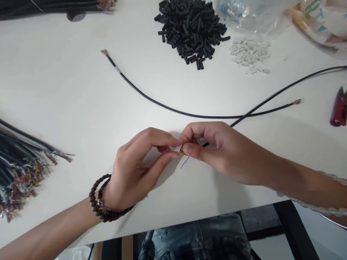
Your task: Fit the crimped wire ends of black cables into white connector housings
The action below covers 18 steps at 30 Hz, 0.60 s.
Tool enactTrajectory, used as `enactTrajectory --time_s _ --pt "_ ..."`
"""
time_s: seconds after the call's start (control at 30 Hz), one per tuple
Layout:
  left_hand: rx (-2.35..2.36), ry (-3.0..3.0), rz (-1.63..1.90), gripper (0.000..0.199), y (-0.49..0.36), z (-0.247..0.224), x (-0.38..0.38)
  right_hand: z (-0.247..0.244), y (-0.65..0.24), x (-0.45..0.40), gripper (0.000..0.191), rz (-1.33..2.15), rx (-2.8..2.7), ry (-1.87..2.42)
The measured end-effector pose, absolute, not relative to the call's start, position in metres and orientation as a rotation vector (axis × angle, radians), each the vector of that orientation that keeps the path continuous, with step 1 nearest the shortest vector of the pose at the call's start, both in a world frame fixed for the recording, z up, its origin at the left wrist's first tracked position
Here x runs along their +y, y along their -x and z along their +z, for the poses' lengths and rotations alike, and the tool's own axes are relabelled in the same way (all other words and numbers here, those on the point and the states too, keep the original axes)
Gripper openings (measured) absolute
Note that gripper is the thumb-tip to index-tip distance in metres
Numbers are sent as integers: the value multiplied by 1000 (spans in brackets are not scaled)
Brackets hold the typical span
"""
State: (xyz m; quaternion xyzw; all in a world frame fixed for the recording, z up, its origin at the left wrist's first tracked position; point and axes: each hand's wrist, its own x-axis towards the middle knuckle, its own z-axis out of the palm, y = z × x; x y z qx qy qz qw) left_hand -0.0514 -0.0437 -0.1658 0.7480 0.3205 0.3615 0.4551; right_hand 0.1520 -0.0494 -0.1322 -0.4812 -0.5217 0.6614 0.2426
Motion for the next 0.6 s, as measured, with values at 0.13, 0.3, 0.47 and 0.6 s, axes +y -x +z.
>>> enactTrajectory --time_s 0.13,0.3,0.47,0.6 --pt "881 -1894 917 13 47 -162 -41 -135 -149 -52 15 1729 -1433 1373" --pt "899 -1940 917 11 43 -160 -38 -137 -147 -54 15 1689 -1492 1426" --pt "840 -1866 915 12 44 -163 -35 -132 -149 -52 16 1742 -1533 1525" --pt "793 -1872 911 12 44 -163 -34 -131 -148 -52 16 1716 -1547 1574"
